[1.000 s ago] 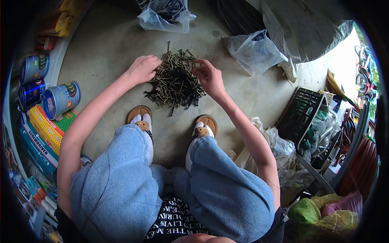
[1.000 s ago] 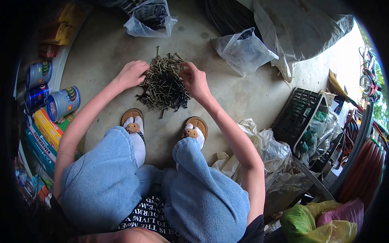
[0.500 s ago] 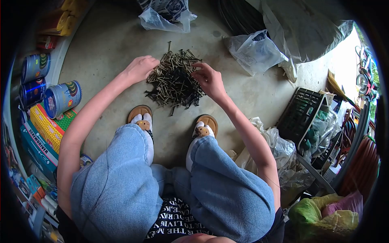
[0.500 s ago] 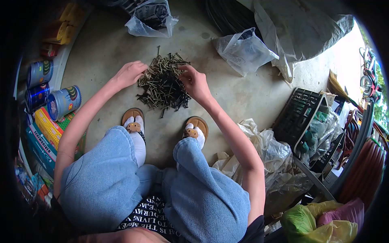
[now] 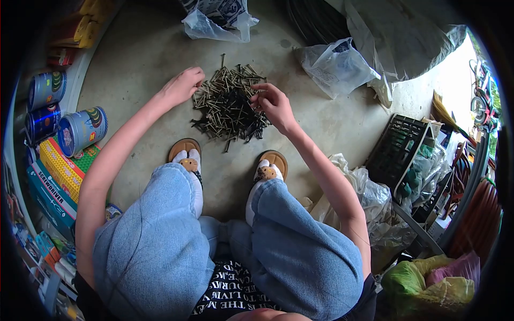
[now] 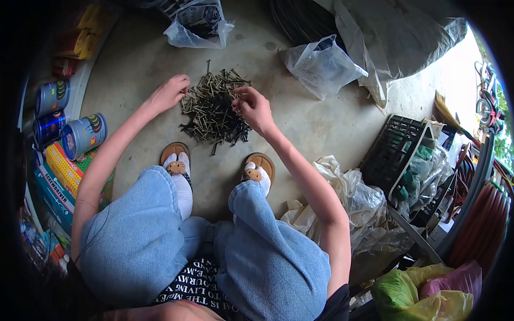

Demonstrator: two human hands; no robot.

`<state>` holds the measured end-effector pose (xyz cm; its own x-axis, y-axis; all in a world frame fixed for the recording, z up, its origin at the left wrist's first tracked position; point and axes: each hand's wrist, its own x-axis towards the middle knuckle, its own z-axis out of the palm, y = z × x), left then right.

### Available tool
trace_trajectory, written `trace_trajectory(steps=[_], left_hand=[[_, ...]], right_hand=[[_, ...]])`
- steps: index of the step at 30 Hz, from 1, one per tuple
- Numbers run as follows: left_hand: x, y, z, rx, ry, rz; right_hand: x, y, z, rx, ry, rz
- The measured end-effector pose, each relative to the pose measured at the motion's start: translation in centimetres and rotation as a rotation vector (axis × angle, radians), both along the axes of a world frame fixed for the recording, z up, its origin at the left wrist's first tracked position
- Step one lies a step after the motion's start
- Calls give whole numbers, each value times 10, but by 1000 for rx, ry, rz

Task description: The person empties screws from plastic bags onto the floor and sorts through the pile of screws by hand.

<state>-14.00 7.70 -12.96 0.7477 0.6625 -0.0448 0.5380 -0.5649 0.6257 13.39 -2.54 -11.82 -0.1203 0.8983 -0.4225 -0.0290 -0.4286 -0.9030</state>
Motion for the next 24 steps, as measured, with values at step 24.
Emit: trace_trajectory(steps=[24], left_hand=[[40,-25,19,-1245,-596,454]], right_hand=[[-15,0,16,-443,667,-205]])
